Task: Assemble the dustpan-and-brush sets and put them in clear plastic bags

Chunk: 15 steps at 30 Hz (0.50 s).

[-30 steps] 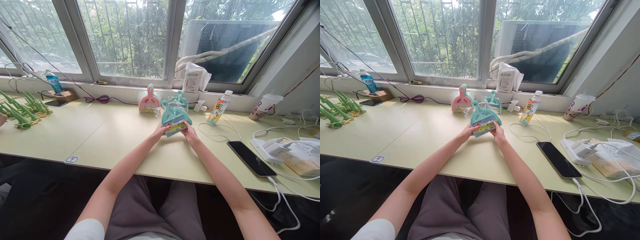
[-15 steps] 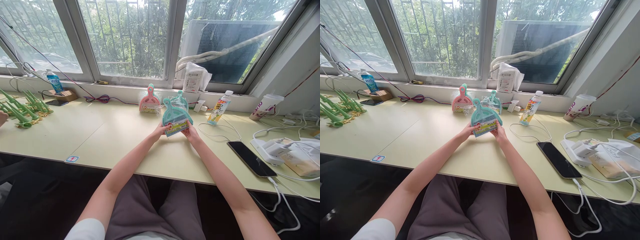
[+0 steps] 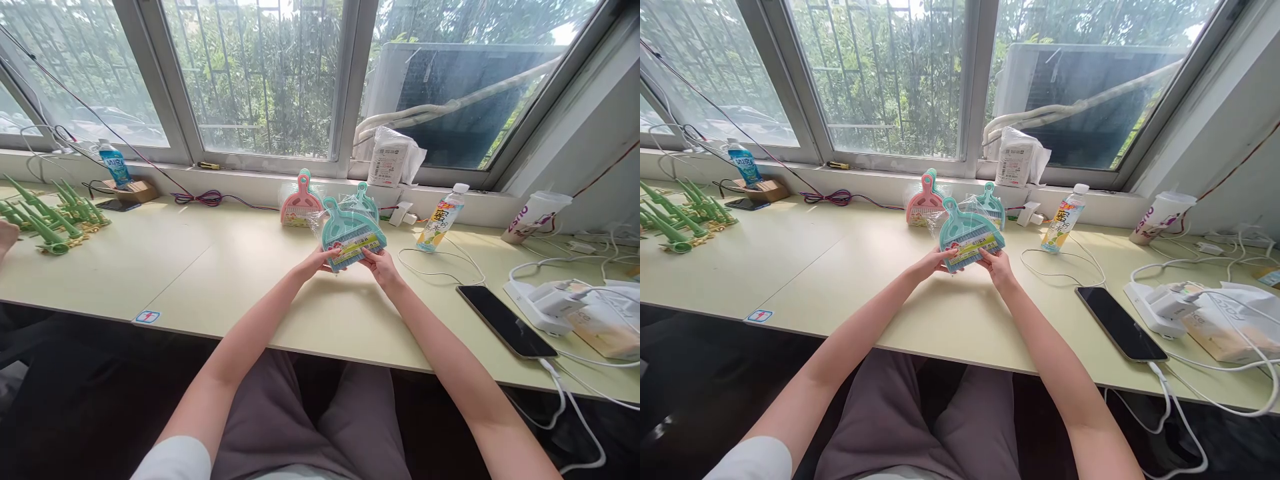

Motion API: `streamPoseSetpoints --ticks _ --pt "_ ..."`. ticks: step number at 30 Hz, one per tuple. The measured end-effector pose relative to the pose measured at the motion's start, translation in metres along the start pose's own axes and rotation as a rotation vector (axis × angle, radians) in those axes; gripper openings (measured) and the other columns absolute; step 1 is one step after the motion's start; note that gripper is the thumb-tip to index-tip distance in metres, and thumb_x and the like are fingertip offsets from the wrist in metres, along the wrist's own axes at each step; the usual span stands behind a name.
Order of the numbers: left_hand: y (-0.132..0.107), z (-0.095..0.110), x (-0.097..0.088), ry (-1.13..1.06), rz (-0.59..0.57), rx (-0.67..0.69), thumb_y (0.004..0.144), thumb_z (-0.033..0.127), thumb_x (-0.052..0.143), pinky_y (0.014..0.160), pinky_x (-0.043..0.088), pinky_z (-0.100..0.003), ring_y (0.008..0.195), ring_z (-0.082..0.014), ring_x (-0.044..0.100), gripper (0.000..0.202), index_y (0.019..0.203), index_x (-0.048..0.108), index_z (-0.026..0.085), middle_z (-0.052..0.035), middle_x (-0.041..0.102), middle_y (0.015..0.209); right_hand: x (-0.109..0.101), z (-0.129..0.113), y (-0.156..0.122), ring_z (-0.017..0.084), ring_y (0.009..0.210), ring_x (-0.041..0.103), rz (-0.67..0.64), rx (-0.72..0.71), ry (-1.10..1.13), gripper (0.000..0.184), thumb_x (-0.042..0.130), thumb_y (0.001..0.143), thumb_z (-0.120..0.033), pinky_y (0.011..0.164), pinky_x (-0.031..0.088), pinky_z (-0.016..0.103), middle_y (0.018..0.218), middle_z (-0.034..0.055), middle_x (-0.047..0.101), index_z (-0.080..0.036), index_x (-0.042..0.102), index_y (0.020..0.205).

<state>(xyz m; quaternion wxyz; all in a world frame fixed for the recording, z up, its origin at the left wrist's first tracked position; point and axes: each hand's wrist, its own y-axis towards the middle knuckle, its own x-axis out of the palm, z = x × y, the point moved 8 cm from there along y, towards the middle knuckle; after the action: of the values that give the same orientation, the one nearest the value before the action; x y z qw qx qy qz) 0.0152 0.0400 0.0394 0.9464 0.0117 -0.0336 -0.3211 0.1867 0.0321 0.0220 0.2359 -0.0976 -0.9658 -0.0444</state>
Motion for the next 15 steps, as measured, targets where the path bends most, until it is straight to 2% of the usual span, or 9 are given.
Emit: streamPoseSetpoints --ticks 3,10,12,15 --pt "-0.003 0.004 0.008 -0.015 -0.015 0.015 0.076 0.056 0.069 0.081 0.054 -0.043 0.09 -0.0294 0.071 0.068 0.132 0.049 0.022 -0.0152 0.066 0.123 -0.001 -0.008 -0.001 0.021 0.085 0.073 0.029 -0.046 0.024 0.033 0.086 0.06 -0.016 0.086 0.061 0.038 0.088 0.003 0.076 -0.016 0.068 0.087" --pt "-0.012 0.002 0.04 -0.05 -0.262 -0.042 0.082 0.059 0.062 0.091 0.049 -0.048 0.108 -0.0317 0.066 0.068 0.139 0.047 0.026 -0.0153 0.062 0.13 0.0 -0.022 -0.007 0.021 0.098 0.071 0.036 -0.16 0.073 0.029 0.082 0.064 -0.02 0.096 0.057 0.039 0.094 0.0021 0.076 -0.02 0.067 0.089" --pt "-0.007 0.003 0.038 -0.122 -0.211 -0.014 0.084 0.058 0.06 0.095 0.047 -0.048 0.12 -0.0315 0.059 0.064 0.14 0.047 0.03 -0.0124 0.056 0.139 -0.001 -0.023 -0.008 0.022 0.101 0.07 0.055 -0.158 0.084 0.029 0.082 0.065 -0.019 0.097 0.057 0.04 0.096 0.0024 0.075 -0.02 0.067 0.09" --pt "0.002 0.01 0.022 -0.241 -0.049 0.116 0.085 0.058 0.057 0.103 0.042 -0.045 0.133 -0.0297 0.047 0.058 0.135 0.052 0.029 -0.0074 0.052 0.144 0.001 -0.019 -0.006 0.022 0.098 0.071 0.05 -0.114 0.078 0.029 0.082 0.063 -0.018 0.095 0.058 0.039 0.096 0.0029 0.076 -0.019 0.067 0.089"
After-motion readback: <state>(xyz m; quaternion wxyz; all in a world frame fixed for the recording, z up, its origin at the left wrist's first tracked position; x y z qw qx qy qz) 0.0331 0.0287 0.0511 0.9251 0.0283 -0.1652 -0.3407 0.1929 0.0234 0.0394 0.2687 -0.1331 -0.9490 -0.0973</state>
